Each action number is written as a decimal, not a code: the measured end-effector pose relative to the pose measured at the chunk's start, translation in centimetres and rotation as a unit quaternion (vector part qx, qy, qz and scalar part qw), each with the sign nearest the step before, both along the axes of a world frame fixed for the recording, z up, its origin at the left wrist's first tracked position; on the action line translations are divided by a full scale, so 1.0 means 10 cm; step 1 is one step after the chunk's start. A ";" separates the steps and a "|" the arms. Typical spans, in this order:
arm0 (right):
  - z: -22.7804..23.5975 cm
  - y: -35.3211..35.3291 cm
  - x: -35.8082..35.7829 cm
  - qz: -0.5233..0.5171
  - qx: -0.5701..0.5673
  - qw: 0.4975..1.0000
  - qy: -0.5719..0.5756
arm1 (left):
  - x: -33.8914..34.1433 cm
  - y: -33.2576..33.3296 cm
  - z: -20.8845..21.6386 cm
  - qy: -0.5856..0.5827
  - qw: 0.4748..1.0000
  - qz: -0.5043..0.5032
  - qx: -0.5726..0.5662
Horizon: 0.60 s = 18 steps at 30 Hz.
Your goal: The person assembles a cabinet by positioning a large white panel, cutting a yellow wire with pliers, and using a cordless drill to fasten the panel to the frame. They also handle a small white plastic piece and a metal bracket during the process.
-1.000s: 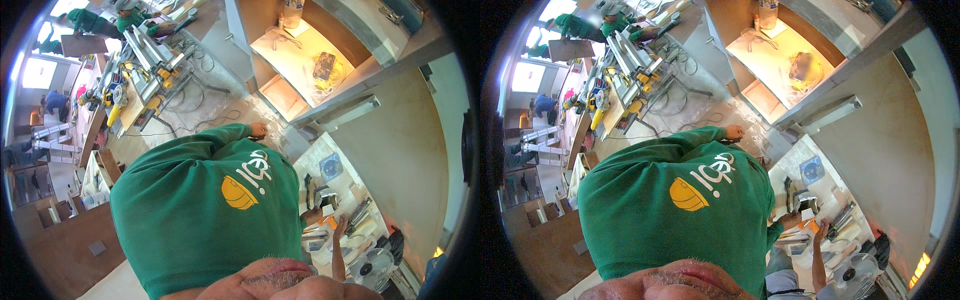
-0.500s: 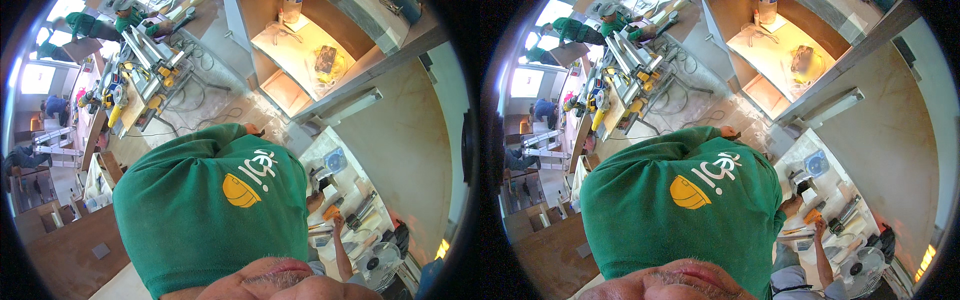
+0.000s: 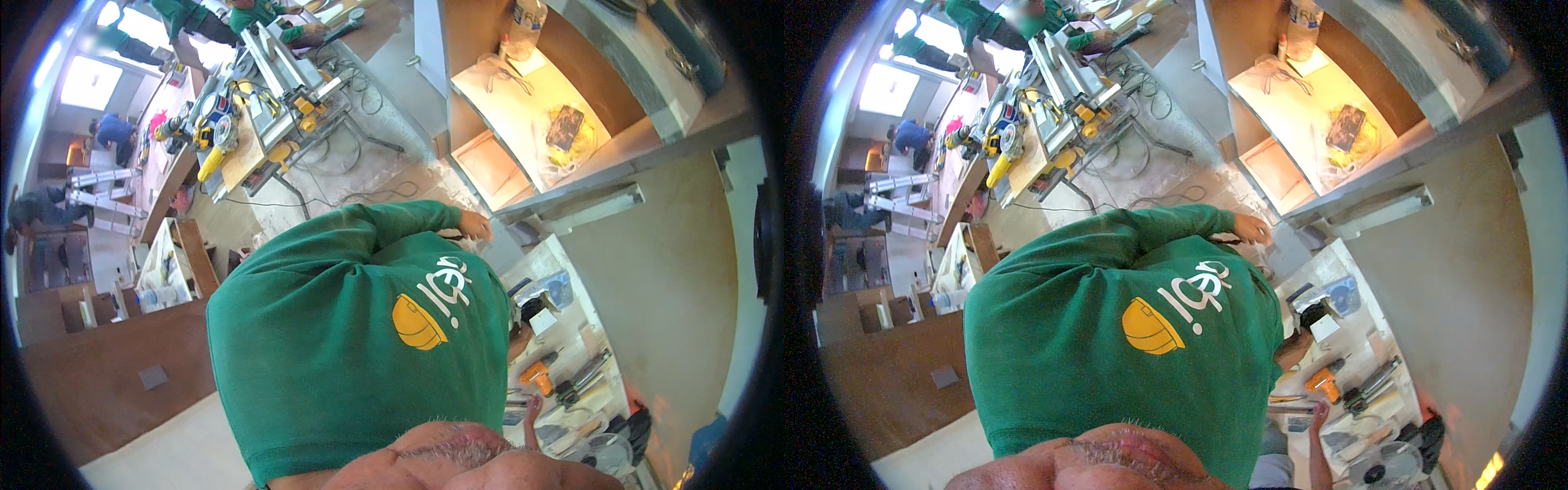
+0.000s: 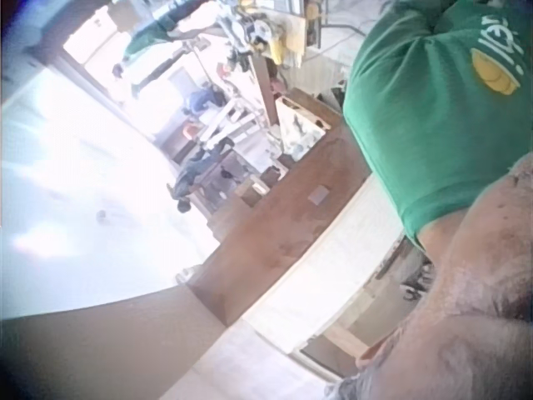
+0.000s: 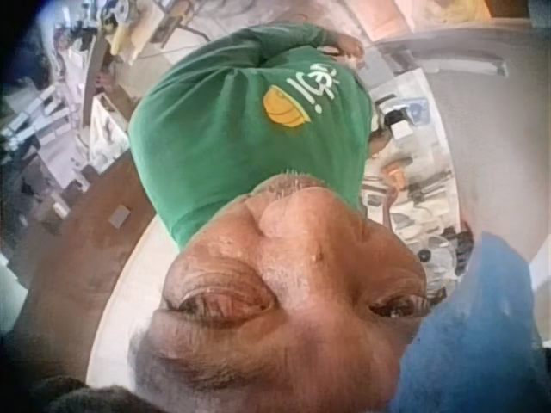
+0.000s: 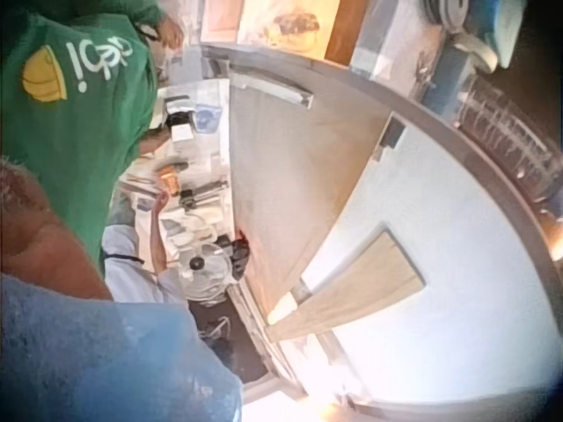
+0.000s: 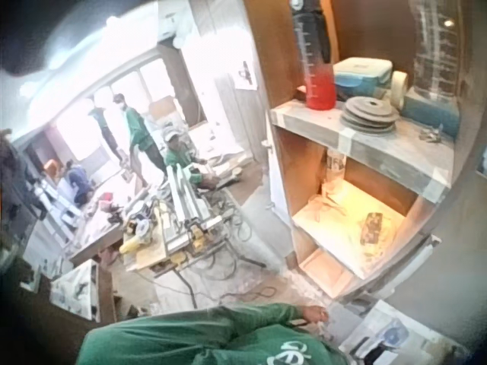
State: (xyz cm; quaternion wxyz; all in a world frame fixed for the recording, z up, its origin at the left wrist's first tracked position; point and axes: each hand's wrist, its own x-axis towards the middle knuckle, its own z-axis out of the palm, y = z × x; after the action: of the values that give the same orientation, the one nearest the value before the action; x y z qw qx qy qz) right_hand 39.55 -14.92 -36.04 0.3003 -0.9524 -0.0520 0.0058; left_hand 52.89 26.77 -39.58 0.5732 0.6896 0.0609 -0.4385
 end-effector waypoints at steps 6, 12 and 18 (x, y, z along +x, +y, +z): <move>0.43 0.18 0.24 0.039 0.101 0.993 -0.043 | 0.25 -0.70 0.90 -0.146 0.984 -0.095 0.019; 1.26 0.66 0.68 0.099 0.029 0.994 -0.025 | 0.37 -0.76 1.19 -0.104 0.991 -0.047 -0.063; 1.47 0.99 0.87 0.153 0.037 0.986 -0.056 | 0.18 -0.71 1.60 0.031 0.947 0.156 -0.278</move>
State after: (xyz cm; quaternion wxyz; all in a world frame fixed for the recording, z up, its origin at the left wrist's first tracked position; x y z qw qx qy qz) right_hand 48.25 -5.05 -21.33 0.3274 -0.9203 -0.2139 -0.0036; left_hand 54.74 19.66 -23.60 0.8010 0.4709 0.0611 -0.3645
